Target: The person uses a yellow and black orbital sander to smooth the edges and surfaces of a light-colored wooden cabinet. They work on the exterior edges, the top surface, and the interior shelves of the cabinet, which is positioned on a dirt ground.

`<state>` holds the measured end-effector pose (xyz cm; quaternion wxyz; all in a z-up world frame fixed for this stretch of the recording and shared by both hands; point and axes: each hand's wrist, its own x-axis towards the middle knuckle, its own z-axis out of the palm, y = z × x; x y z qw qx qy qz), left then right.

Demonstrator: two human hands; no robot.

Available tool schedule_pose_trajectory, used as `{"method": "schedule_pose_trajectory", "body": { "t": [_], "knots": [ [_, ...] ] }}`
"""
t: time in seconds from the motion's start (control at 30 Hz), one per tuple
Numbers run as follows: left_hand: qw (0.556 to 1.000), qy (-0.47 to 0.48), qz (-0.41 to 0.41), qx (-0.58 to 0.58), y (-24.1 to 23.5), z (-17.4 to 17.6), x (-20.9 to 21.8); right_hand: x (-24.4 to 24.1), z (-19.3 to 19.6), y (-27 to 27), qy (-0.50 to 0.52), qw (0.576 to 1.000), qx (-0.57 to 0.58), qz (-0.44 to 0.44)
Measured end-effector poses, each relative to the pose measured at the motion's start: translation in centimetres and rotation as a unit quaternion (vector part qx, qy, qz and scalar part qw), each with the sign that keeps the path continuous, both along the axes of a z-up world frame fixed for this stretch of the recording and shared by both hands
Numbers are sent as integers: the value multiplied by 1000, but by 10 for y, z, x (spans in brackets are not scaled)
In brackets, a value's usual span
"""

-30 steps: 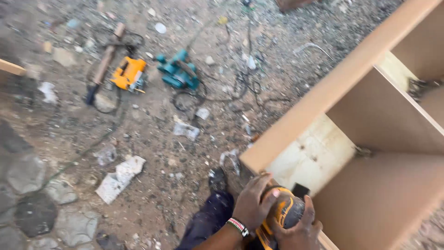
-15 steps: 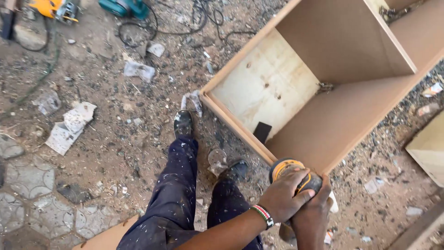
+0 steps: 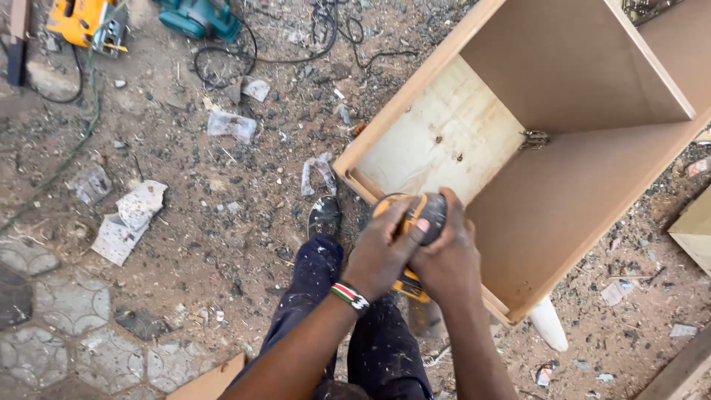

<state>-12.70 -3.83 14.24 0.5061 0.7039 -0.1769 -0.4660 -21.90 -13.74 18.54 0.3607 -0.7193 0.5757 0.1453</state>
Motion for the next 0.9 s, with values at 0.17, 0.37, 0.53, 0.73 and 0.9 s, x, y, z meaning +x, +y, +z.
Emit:
{"method": "schedule_pose_trajectory", "body": {
  "t": [0.17, 0.37, 0.53, 0.73, 0.9],
  "knots": [
    [1000, -10, 3, 28, 19, 2, 62, 56, -16, 25, -24, 1000, 8, -10],
    [999, -27, -38, 7, 27, 8, 45, 40, 1, 46, -34, 994, 48, -89],
    [994, -5, -106, 7, 12, -7, -31, -41, 20, 32, -11, 984, 98, -150],
    [978, 44, -199, -46, -15, -20, -171, -182, 18, 22, 59, 971, 83, -218],
    [962, -1, -271, -37, -41, -25, -261, -245, 36, -9, 96, 943, 78, -308]
  ]
}}
